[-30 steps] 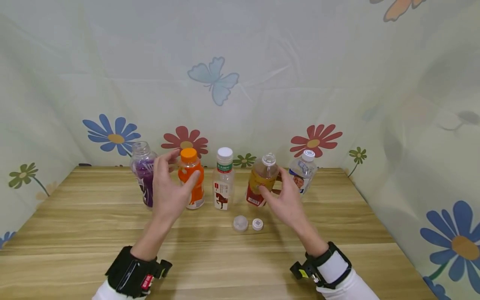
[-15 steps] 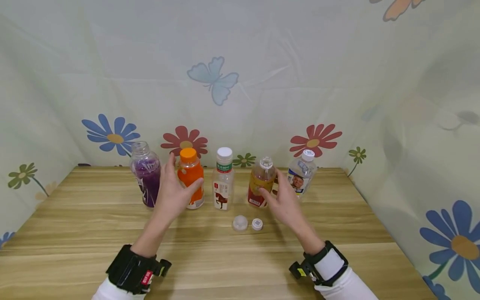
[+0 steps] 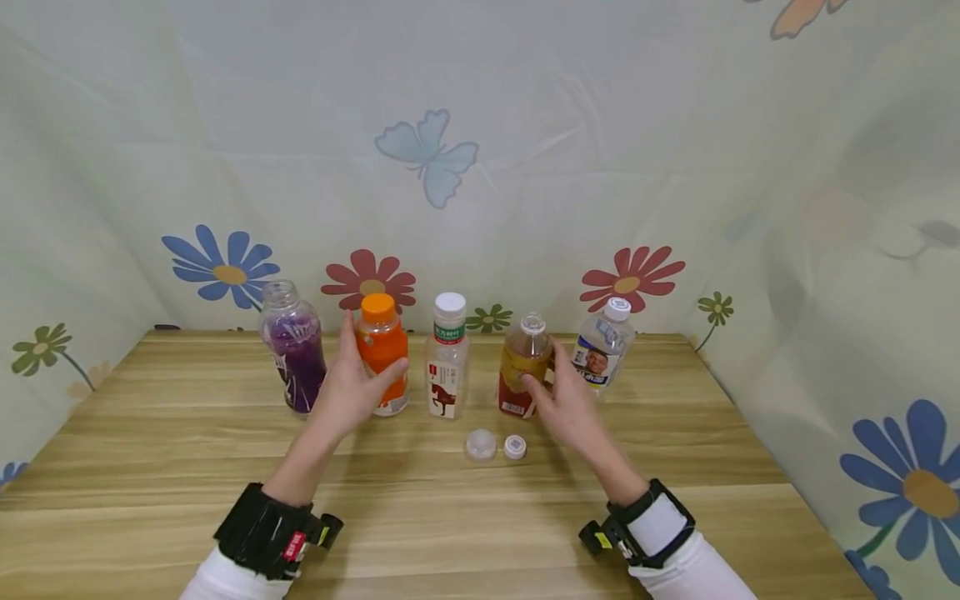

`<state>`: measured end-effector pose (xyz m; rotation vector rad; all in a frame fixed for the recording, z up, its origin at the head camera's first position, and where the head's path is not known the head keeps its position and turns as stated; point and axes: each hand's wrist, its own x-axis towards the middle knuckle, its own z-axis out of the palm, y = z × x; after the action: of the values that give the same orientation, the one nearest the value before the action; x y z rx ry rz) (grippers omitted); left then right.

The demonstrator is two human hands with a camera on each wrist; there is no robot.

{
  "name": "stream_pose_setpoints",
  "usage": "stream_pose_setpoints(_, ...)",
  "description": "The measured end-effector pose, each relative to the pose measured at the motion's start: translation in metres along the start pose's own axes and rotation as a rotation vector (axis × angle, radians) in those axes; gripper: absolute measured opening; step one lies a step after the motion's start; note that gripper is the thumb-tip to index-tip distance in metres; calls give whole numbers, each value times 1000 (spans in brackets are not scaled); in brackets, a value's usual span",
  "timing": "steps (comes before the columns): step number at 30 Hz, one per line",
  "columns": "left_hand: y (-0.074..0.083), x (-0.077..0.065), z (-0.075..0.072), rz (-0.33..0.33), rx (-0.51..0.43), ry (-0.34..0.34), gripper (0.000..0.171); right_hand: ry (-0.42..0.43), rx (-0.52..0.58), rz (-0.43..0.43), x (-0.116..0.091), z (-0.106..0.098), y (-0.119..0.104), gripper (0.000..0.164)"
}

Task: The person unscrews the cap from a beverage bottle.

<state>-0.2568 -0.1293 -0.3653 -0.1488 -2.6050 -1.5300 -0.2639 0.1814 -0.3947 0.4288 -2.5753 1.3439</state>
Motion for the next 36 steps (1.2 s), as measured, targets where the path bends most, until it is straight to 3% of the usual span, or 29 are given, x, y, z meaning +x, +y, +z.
stream_pose_setpoints(6,-3,1,0,19,18,8,103,-30,-21,-4,2,0,5,66)
stream_pose_setpoints(13,-8,1,0,69,50,30,89,-50,-68,-10,5,2,9,67)
stream_pose_setpoints(20,-11,0,-2,98,82,33,81,-97,3,30,4,-4,4,76)
stream_pose_setpoints(27,-8,0,-2,93,99,41,80,-72,21,-17,1,-10,-6,69)
stream_pose_setpoints(36,0,-4,-4,103,122,65,76,-29,-50,-4,-4,-14,-10,79)
